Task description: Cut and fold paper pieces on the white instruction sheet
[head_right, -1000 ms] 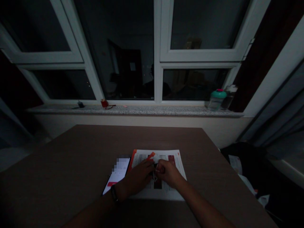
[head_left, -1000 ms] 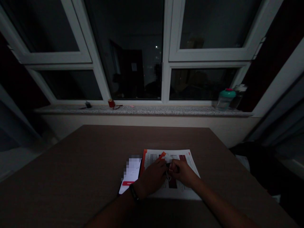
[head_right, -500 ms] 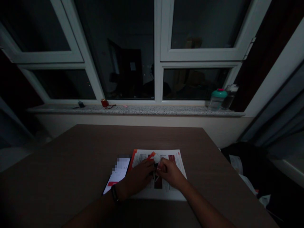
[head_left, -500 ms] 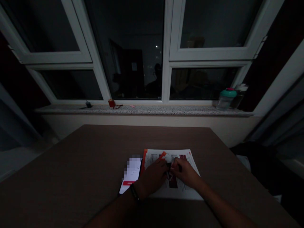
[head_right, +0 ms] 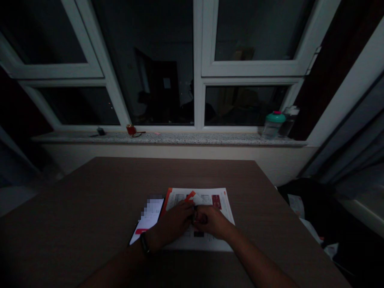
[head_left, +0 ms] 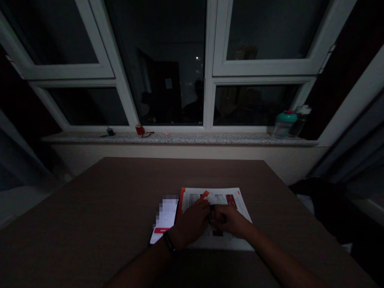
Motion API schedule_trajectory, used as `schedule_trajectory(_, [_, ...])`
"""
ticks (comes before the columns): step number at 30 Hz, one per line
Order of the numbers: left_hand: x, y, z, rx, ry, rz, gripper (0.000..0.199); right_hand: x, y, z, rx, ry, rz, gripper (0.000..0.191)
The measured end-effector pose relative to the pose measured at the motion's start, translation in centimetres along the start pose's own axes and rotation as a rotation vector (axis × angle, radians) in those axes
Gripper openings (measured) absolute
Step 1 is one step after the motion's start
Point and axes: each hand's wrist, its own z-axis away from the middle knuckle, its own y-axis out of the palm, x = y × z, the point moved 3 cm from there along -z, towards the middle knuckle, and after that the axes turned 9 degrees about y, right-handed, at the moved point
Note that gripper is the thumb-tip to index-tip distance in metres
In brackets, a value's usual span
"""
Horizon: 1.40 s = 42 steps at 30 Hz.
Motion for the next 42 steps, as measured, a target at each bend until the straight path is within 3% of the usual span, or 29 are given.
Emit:
schedule_trajectory(8, [-0.2,-0.4,-0.1,0.028,0.008,-0.002,0.029,-1.2,-0.2,-0.7,-0.197,0.051,0.024,0.014])
schedule_trajectory(14, [-0.4,-0.4,-0.1,0.019,0.002,-0.004,0.029,-1.0,0.0,-0.5,-0.088,0.059,-0.024,0.012])
schedule_trajectory(18, [-0.5,-0.2,0.0,0.016,0.001,-0.038,0.03,-0.4,-0.2,-0.1,-0.082,0.063,-0.005,0.012])
schedule_trajectory(26, [-0.4,0.1,0.2,0.027,0.018,-0.08,0.03,-1.1,-0.6,-0.3,-0.177,0.087,-0.063,0.013])
schedule_trajectory(32, [-0.6,0.0,0.2,0.014,0.011,-0.094,0.032,-0.8,-0.9,-0.4,-0.277,0.017,0.064,0.008])
schedule_trajectory(37, [-0.2,0.4,0.2,-0.011,-0.012,-0.06,0.032,0.5,-1.1,0.0,-0.273,-0.119,0.218,0.019])
schedule_trajectory(42, [0.0,0.8,0.2,-0.025,-0.036,-0.06,0.04,0.8,-1.1,0.4,-0.157,-0.111,0.316,0.046])
